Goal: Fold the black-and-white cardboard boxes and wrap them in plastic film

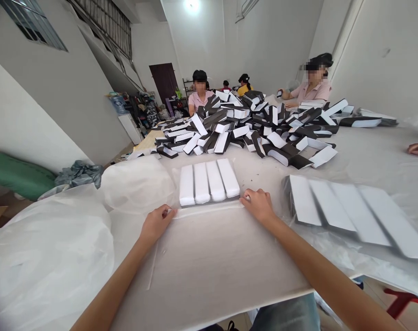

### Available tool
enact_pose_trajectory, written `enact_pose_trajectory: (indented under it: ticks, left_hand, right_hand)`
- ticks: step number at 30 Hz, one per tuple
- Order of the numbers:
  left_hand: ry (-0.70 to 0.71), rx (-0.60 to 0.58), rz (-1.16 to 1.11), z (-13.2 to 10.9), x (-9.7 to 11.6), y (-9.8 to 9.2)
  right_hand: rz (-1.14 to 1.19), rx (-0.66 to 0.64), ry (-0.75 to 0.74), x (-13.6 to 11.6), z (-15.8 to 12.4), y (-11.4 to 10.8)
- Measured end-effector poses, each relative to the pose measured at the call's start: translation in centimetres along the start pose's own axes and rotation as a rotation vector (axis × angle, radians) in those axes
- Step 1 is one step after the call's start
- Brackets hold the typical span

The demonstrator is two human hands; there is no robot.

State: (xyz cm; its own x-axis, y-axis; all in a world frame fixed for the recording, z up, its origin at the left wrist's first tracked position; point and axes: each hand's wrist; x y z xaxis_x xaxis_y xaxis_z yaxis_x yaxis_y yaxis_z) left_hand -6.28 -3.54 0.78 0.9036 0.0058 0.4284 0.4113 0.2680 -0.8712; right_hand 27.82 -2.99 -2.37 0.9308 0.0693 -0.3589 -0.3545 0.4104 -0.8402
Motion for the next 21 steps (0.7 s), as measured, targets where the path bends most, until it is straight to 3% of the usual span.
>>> enact_pose_trajectory:
  ticks: [7,13,18,21]
  left_hand:
    - [0.051,0.040,0.169,-0.8,0.9,0.1]
    - [0.070,0.028,0.159,-1.0,1.1,0.1]
    - [0.082,0.027,0.117,-1.0,0.7,0.0]
    - [0.066,0.047,-0.004,-0.8,0.2,-0.1]
  right_hand:
    - [-0.343,0.220,-0.238,-1.3,-0.8,-0.5]
    - [-0.138,0.022,-0.632,-4.7,-1.8,-0.6]
    - [-0.279,-0.092,-0.550,-7.2,-1.3,0.4]
    - [-0.162,-0.075,-0.462,-7.9,-0.4,0.3]
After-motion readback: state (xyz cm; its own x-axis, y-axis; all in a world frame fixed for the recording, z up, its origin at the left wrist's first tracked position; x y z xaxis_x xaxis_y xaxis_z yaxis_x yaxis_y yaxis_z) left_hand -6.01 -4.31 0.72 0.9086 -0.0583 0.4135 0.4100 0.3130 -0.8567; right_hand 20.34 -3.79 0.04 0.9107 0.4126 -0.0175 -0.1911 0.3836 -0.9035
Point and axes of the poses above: each hand's wrist, its own z-axis towards the middle knuckle, its own y-axis out of the palm, x = y × z, and after that the axes turned 9 degrees about x, right-handed
